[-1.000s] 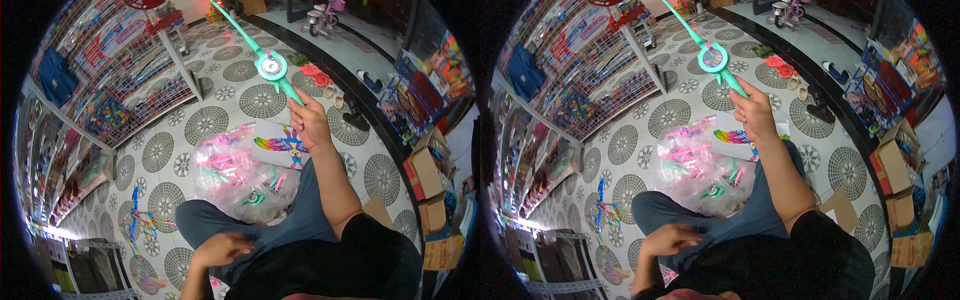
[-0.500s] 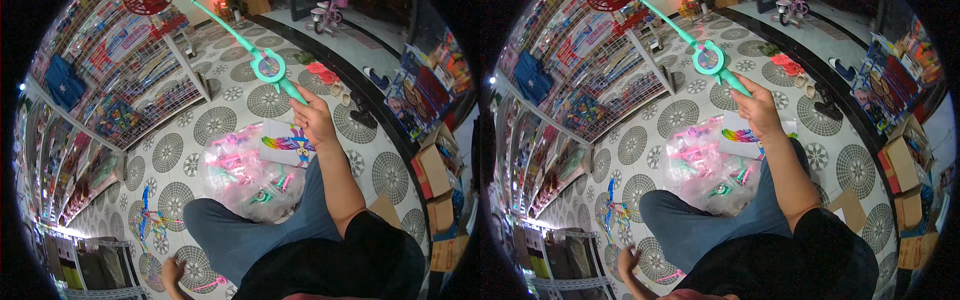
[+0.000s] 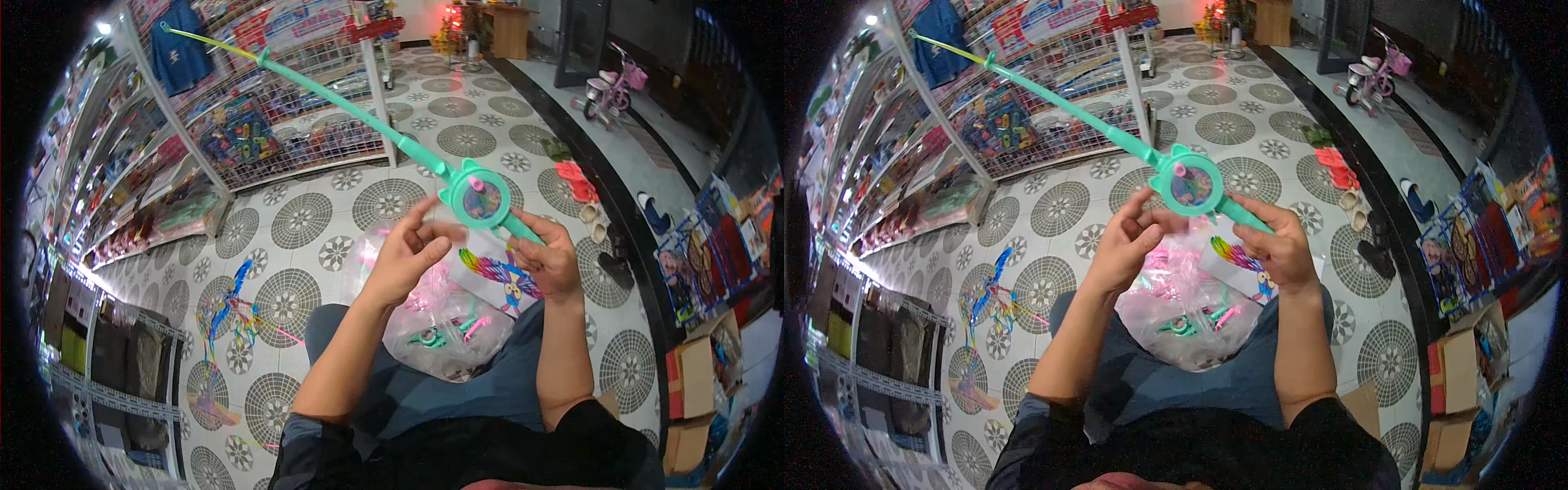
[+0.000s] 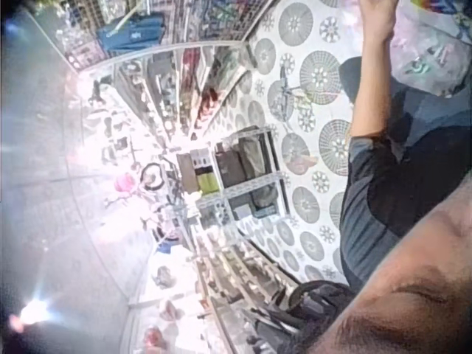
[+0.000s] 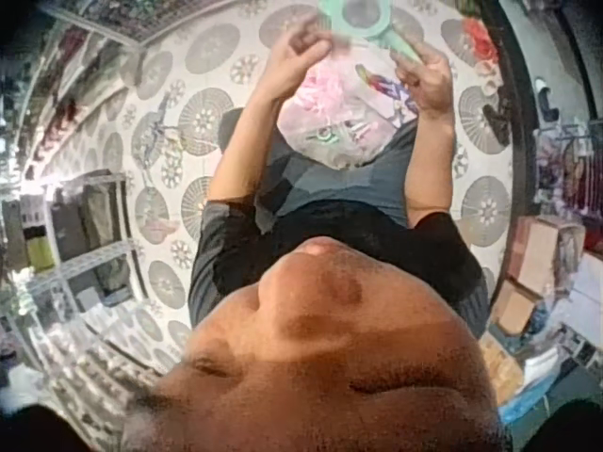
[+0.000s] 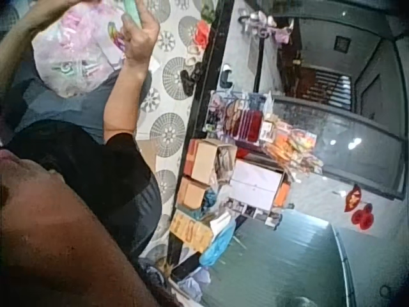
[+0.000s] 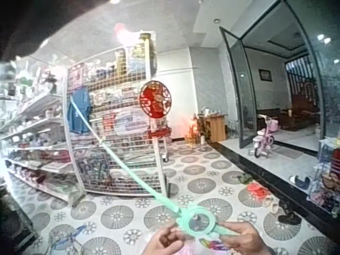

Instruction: Assembling and organizing toy fishing rods and colorful butterfly toys on a low seat in a store.

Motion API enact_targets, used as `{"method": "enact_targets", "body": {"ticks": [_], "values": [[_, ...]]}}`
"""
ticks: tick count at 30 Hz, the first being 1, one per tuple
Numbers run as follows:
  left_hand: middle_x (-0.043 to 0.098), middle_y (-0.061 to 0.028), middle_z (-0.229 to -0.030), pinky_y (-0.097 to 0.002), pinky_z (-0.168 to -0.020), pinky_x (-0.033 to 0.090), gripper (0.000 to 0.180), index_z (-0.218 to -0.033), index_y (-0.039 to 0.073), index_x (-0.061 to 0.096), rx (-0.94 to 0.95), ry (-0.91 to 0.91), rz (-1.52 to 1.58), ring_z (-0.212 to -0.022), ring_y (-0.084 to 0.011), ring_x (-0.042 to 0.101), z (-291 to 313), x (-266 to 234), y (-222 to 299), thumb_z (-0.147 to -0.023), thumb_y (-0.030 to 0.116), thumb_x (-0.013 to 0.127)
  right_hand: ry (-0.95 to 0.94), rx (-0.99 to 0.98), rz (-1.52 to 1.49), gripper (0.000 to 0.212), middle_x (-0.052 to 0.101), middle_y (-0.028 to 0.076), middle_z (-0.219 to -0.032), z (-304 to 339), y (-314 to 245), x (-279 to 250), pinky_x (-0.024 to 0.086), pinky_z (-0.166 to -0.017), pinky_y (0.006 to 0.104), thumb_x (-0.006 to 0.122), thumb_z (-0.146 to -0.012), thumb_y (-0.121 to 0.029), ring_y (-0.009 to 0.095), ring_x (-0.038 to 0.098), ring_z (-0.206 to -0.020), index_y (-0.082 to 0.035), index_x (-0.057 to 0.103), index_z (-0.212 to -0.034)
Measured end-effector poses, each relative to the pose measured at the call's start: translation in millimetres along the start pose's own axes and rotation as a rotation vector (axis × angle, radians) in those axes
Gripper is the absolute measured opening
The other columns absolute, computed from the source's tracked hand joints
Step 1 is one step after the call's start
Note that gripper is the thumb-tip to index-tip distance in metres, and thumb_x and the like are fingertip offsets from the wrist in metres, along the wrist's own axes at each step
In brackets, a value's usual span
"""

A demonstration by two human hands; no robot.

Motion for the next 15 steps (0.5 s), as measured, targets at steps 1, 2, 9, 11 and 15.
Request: {"method": "enact_targets", "body": {"ticks": [1, 2, 9, 11, 15], "values": [[0.063, -0.0119, -0.1, -0.0284, -0.079, 0.045, 0.055, -0.136, 0.003, 0.04, 0.008, 0.014, -0.01, -0.091, -0.0169, 0.059, 1, -5, 3, -0.09, 0.022, 0.064, 0.01, 0.013, 0.02, 0.049, 0.051, -0.002, -0.07, 1, 0, -3, 0.026, -0.046, 0.0186, 0.061, -0.08, 0.0, 0.003, 0.035, -0.051, 0.007, 0.051, -0.127], [0.052, -0.0064, -0.084, -0.027, -0.068, 0.037, 0.036, -0.119, 0.004, 0.045, -0.017, 0.011, 0.093, -0.076, -0.0134, 0.047, 4, -9, 5, -0.093, 0.024, 0.059, 0.049, -0.008, 0.067, 0.048, 0.054, -0.002, -0.072, 1, -2, -7, 0.027, -0.047, 0.0177, 0.061, -0.078, -0.001, 0.003, 0.037, -0.052, 0.007, 0.053, -0.125], [0.029, 0.0062, -0.055, -0.0231, -0.044, 0.021, 0.028, -0.088, 0.007, 0.052, 0.033, 0.175, 0.107, -0.047, -0.0063, 0.025, 22, -87, 65, -0.098, 0.033, 0.05, -0.001, 0.07, 0.237, 0.047, 0.061, 0.008, -0.087, 3, 1, -25, 0.035, -0.05, 0.0202, 0.062, -0.072, 0.0, 0.008, 0.046, -0.057, 0.009, 0.057, -0.118], [0.03, 0.0072, -0.057, -0.0225, -0.045, 0.021, 0.03, -0.095, 0.005, 0.055, 0.075, 0.278, -0.116, -0.047, -0.0052, 0.025, 27, -111, 88, -0.097, 0.034, 0.051, -0.016, 0.104, 0.212, 0.045, 0.061, 0.008, -0.087, 4, 5, -26, 0.035, -0.051, 0.0201, 0.062, -0.069, 0.0, 0.008, 0.047, -0.058, 0.009, 0.06, -0.114], [0.031, 0.0076, -0.058, -0.0224, -0.045, 0.021, 0.035, -0.105, 0.003, 0.056, 0.182, 0.365, -0.109, -0.047, -0.0044, 0.025, 43, -123, 123, -0.096, 0.036, 0.053, -0.095, 0.14, 0.332, 0.047, 0.061, 0.008, -0.085, 6, 9, -28, 0.035, -0.05, 0.0201, 0.065, -0.066, -0.003, 0.008, 0.048, -0.057, 0.01, 0.06, -0.111]]}}
Point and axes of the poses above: each hand's wrist, its own z-axis away from the middle knuckle, its own x-axis out of the palm, y = z × x, the point moved 9 cm from there along -z, towards the middle knuckle
